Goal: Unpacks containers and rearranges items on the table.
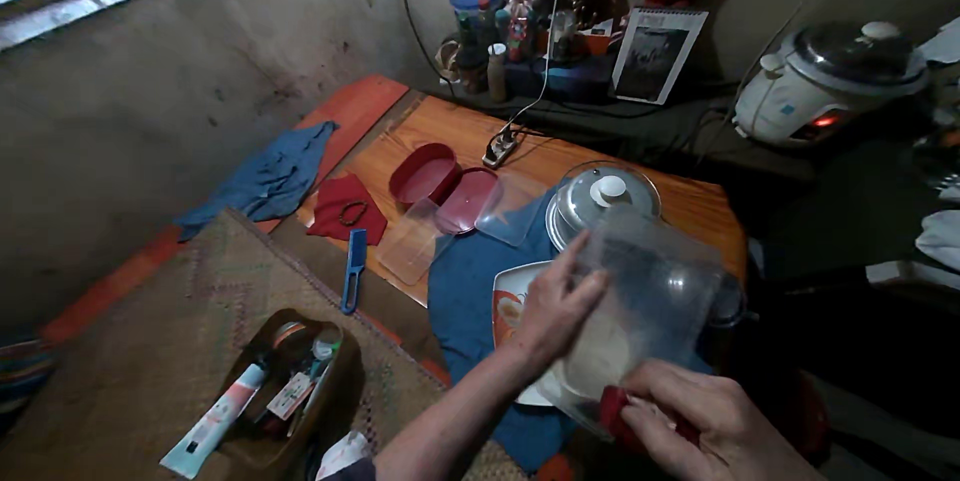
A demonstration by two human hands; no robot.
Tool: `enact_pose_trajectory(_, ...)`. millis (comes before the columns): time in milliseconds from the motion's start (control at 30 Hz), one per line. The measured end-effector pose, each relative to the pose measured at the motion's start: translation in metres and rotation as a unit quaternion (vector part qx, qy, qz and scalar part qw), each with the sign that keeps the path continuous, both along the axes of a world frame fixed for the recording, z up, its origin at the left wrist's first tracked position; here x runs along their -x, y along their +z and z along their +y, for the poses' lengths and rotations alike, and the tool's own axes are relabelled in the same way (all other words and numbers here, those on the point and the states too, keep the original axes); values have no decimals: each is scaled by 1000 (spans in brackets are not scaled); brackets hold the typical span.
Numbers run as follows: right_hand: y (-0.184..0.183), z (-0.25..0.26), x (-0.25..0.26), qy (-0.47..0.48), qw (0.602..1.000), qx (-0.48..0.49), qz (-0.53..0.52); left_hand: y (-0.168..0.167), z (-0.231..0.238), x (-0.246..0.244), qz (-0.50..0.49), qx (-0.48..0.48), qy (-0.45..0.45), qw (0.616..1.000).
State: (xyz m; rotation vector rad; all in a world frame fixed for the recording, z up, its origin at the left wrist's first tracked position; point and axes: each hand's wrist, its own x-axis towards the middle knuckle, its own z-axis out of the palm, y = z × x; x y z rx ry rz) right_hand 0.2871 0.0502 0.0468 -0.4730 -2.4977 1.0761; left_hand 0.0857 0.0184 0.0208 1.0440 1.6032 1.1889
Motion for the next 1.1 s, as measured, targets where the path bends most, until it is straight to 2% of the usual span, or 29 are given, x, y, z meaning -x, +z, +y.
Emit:
enact_pose_trajectory(100,13,1,-13,17,998,52,-7,-11,6,44,13,20,94,995)
enact_pose_trajectory(267,9,11,-50,-101,990,93,-28,-53,22,117,-66,64,278,956)
enact_pose_trajectory(367,3,7,-71,-148,979,131,-49,-81,34,137,-142,100,339,925)
enact_pose_trajectory(500,-9,-1,-93,-180,968,160,-70,-104,54,142,-137,125,326,927)
enact_pose_trajectory(600,-16,-9,-104,-222,953,192,-70,-108,64,142,-128,150,304,932)
enact_pose_trajectory(733,-24,-15,-99,-288,928,228,-57,-109,73,145,-162,157,294,929)
enact_pose_trajectory(867,-41,-14,-92,-287,932,221,-31,-117,72,149,-153,141,290,934)
enact_pose_trajectory(933,-52,-13,-90,-280,932,227,-22,-118,65,148,-101,126,292,943)
enact_pose_trajectory(1000,-61,-14,-88,-274,933,230,-26,-114,52,141,-2,100,280,955)
enact_pose_trajectory(1100,-79,-16,-87,-276,930,229,-75,-107,22,112,138,76,179,971)
